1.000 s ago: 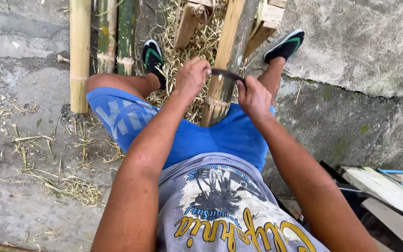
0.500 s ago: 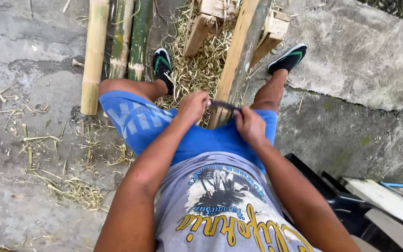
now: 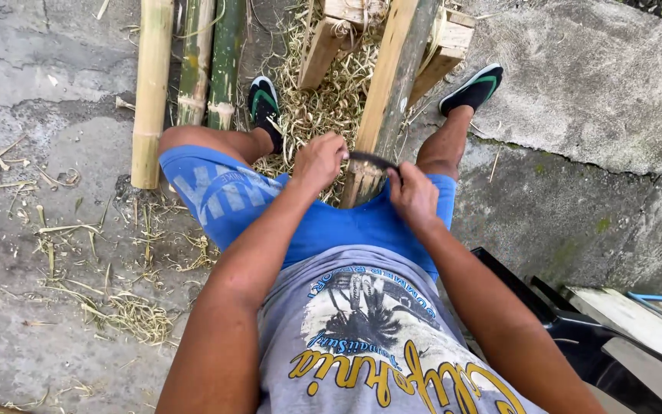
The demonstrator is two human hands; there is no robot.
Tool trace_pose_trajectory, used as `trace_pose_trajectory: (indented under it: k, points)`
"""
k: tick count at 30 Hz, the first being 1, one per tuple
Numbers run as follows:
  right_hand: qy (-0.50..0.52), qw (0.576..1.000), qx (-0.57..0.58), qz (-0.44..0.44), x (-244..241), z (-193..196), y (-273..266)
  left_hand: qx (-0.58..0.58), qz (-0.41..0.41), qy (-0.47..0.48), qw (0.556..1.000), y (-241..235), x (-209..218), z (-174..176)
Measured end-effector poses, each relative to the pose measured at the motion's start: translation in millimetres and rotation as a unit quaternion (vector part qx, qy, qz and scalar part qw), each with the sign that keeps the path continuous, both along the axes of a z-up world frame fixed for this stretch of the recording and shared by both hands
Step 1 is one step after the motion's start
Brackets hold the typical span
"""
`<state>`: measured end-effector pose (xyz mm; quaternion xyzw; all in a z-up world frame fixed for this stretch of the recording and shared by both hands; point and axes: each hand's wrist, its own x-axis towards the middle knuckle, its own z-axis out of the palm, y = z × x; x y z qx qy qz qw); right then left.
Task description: Scraping the outer layer of a bamboo pole using a curved hand tool.
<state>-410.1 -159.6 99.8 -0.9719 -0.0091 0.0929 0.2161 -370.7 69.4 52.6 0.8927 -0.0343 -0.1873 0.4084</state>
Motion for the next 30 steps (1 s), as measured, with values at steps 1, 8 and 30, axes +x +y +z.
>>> trace_pose_trajectory:
  k: [1, 8, 30]
  points:
    - [0.015, 1.0, 0.003, -0.002, -8.2, 2.8, 1.6, -0.006, 0.012, -0.019, 1.0, 3.2, -10.2, 6.4]
    - [0.167, 0.986, -0.016, 0.007, 11.6, 15.8, -15.2, -0.009, -0.046, 0.131, 0.99, -4.6, -20.7, -12.2]
    - [0.056, 0.997, -0.031, 0.037, 43.2, 22.5, 16.0, -0.116, -0.003, 0.049, 0.992, 9.1, 14.5, -35.2]
